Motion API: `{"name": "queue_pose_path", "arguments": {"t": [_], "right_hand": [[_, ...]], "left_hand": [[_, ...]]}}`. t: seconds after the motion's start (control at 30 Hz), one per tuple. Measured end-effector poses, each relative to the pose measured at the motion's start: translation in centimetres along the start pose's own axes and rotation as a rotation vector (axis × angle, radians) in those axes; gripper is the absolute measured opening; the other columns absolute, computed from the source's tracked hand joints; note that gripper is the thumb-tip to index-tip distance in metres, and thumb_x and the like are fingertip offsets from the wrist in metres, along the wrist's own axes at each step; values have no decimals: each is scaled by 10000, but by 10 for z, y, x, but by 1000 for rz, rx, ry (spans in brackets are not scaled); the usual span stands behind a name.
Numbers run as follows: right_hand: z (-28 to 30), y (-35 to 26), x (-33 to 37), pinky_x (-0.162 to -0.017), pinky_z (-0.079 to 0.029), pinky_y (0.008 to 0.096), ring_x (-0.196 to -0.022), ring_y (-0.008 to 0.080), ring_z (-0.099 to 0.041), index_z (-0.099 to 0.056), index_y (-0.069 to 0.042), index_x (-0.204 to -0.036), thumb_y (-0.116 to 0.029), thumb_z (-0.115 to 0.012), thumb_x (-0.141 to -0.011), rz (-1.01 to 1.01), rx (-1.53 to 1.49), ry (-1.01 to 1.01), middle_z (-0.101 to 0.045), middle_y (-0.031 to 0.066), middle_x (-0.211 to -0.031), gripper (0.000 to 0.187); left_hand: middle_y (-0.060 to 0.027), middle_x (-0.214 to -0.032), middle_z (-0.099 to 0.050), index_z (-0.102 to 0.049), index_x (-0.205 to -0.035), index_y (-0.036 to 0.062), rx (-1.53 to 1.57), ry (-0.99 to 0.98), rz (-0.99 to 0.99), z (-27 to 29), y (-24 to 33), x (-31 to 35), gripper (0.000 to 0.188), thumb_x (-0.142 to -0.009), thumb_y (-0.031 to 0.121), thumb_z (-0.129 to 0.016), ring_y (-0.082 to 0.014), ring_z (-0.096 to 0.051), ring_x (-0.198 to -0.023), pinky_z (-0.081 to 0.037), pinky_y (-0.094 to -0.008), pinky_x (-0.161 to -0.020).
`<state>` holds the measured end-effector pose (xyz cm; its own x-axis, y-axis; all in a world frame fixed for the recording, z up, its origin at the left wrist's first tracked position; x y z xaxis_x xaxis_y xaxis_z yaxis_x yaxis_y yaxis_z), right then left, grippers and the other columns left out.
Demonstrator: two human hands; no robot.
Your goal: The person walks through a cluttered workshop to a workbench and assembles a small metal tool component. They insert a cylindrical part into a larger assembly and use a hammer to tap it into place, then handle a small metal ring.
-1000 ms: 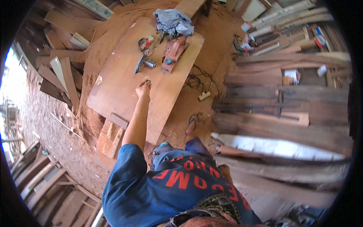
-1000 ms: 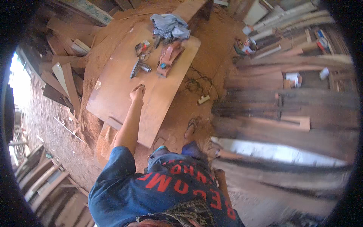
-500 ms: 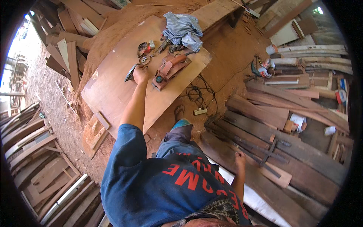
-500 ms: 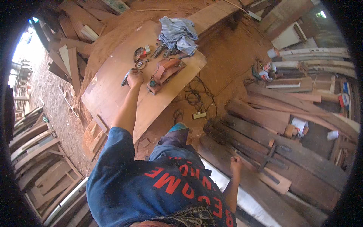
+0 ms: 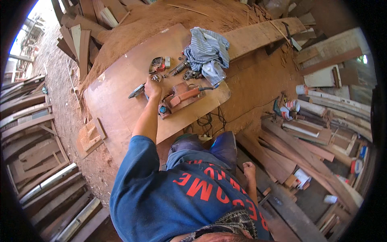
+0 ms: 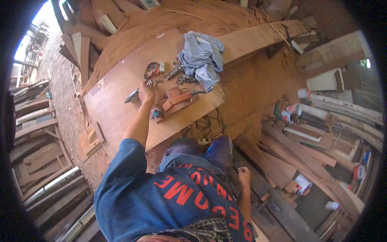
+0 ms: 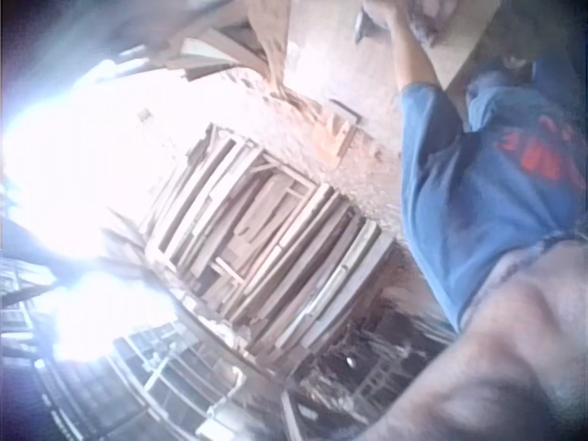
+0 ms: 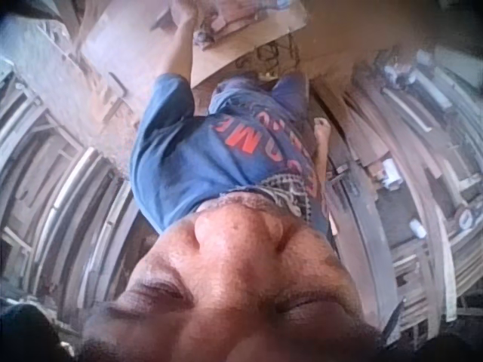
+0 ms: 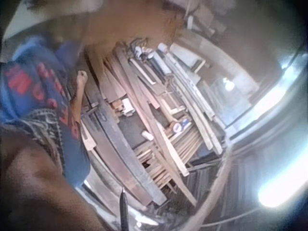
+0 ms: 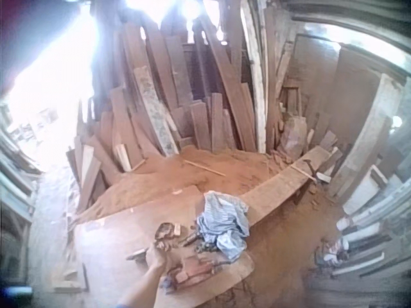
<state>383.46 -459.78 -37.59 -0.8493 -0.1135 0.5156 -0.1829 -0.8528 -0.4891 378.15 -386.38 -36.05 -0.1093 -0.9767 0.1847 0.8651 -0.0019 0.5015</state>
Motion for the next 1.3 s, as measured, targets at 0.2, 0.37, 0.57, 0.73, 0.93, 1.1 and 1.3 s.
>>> {"name": "queue_pose_path", "arguments": {"t": [0.2,0.37,0.57,0.73,0.93,1.1,1.3], "right_hand": [[56,-60,-121,-465,-478,321,-565,144,-575,-703,-21,-1016,-193,-679,-924,-46,38,-191,-651,40,-778,197],[81,-131,-253,-522,-510,330,-655,160,-638,-705,1,-1040,-178,-666,-929,-51,53,-375,-696,75,-826,214],[113,-274,-436,-625,-557,295,-700,143,-618,-634,0,-1140,-24,-494,-984,311,187,-740,-642,70,-895,211],[138,-417,-497,-716,-589,315,-782,161,-658,-588,9,-1190,0,-473,-1006,532,124,-913,-680,119,-994,217],[120,-546,-440,-780,-597,327,-887,174,-696,-573,4,-1186,-26,-525,-1014,675,71,-1242,-705,152,-1076,182],[97,-597,-347,-790,-566,328,-922,195,-697,-666,-3,-1086,-72,-648,-950,881,254,-1484,-707,118,-1062,154],[86,-619,-288,-800,-534,360,-910,223,-693,-755,-13,-975,-80,-738,-841,1342,328,-1502,-709,113,-893,151]], "left_hand": [[-229,-1085,-730,-663,-1250,91,176,184,-56,17,12,13,361,-896,156,-637,-396,-709,-1012,-552,-476,-880],[-179,-1089,-750,-685,-1205,16,219,368,65,71,16,43,312,-920,126,-617,-295,-742,-938,-575,-388,-817],[-109,-1085,-761,-690,-1232,18,275,728,215,86,43,148,299,-956,100,-608,-126,-664,-799,-540,-300,-754],[-88,-1108,-721,-690,-1178,9,597,533,219,47,178,230,229,-962,55,-630,-164,-671,-1002,-525,-291,-886],[-71,-1089,-725,-689,-1149,-9,662,237,72,-25,320,286,213,-941,17,-649,-155,-674,-1019,-532,-302,-909],[-87,-1087,-727,-651,-1221,-21,1108,76,373,-74,357,311,257,-989,91,-634,-142,-677,-927,-549,-290,-832],[-62,-1102,-720,-636,-1259,-7,1454,231,472,-80,353,332,312,-986,140,-678,-106,-665,-917,-553,-275,-826]]}}
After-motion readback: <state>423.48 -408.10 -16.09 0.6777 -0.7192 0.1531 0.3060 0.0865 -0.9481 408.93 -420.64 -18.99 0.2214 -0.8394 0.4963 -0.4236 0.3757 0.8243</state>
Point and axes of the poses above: each hand's wrist, its own x-axis away from the middle knuckle, its own z-axis out of the back of the hand, y = z × x, the point moved 1 cm from there along -x, towards the middle knuckle
